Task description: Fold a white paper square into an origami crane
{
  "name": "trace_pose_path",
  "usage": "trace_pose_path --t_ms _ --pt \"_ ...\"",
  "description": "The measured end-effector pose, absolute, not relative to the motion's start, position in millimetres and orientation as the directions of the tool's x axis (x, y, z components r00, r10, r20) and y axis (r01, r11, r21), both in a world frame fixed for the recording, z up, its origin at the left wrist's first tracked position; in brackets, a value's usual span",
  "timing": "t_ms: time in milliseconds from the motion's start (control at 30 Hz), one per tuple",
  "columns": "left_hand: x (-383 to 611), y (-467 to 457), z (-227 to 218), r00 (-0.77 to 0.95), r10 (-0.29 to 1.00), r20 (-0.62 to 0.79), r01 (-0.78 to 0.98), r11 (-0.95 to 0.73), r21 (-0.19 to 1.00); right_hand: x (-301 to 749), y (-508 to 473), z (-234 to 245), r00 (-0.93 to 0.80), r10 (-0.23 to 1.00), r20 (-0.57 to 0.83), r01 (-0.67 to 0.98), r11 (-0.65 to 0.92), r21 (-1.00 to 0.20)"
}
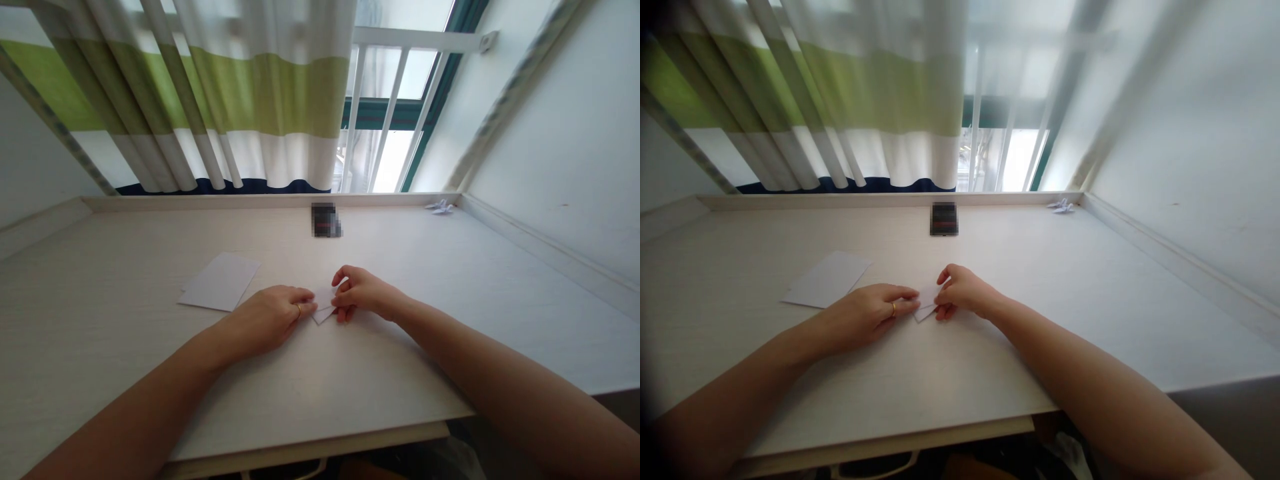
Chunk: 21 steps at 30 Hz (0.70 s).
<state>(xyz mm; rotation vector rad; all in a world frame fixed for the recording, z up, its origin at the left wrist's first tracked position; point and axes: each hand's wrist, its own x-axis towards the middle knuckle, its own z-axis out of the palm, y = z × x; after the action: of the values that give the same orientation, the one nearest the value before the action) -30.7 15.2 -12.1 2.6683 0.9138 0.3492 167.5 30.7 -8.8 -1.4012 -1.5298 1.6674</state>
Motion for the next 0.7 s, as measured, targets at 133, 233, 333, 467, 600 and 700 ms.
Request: trace_pose_path --t_ms 133,233,333,467,600,700 --pt "-29 13 -9 0.788 0.607 0.104 0.565 -0.779 0.27 169 30 -5 -0.373 0.856 -0.357 0.415 -0.19 -0.89" --pt "-27 13 -7 0.805 0.587 0.083 0.561 -0.8 0.211 173 28 3 -0.36 0.918 -0.164 0.72 0.161 -0.675" --pt "-26 13 -6 0.815 0.575 0.077 0.557 -0.813 0.172 175 22 9 -0.549 0.825 0.136 0.761 0.56 -0.327" --pt "-24 13 -6 0.812 0.579 0.081 0.558 -0.809 0.187 173 11 10 -0.79 0.609 0.071 0.602 0.793 -0.097" --pt "-24 13 -6 0.805 0.587 0.086 0.56 -0.8 0.217 168 4 8 -0.797 0.604 -0.001 0.604 0.797 -0.018" --pt "-25 14 -8 0.797 0.595 0.107 0.558 -0.792 0.247 168 6 9 -0.772 0.634 -0.05 0.636 0.772 -0.028"
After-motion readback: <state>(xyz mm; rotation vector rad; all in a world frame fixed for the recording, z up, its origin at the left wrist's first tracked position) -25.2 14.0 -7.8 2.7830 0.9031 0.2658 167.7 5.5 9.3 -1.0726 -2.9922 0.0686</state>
